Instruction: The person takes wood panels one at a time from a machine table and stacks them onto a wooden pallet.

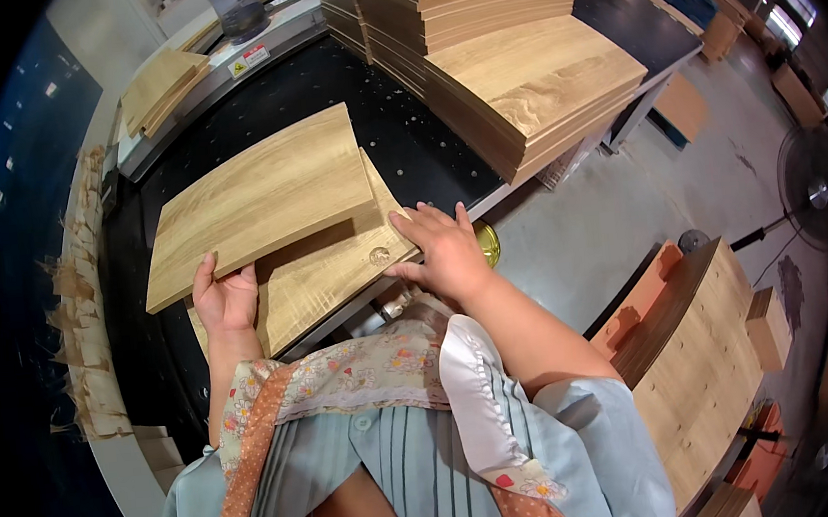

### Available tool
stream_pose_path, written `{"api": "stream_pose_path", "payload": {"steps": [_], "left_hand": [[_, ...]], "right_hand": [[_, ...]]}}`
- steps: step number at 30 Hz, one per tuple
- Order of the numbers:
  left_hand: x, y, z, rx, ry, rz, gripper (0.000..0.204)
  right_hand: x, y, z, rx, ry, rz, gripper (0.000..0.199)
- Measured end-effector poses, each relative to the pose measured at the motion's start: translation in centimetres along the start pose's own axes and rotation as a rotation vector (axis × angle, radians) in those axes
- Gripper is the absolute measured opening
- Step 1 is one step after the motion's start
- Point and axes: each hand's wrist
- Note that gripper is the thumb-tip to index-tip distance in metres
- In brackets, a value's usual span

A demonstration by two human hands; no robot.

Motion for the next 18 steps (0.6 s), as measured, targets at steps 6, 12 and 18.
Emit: {"api": "stream_pose_path", "payload": {"steps": [6, 12, 18], "left_hand": [[-0.4, 1.7, 1.4, 0.051, -0.012, -0.032, 0.038], [-0.5, 2.4, 1.7, -0.015, -0.068, 0.023, 0.039], [-0.4, 2.9, 0.9, -0.079, -0.083, 0.043, 0.043]], "right_hand": [[0.0, -0.7, 0.2, -0.032, -0.029, 0.005, 0.072], [0.2, -0.9, 0.4, -0.055, -0.003, -0.025, 0.072], [-0.8, -1.8, 0.5, -0.155, 0.168, -0.003, 0.068]]}}
Point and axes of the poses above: each hand's wrist, its own z-axis towards the middle knuckle, its own y-axis out of the back of the hand, x = y × z, and after that the axes turned 14 degrees about x, right-handed
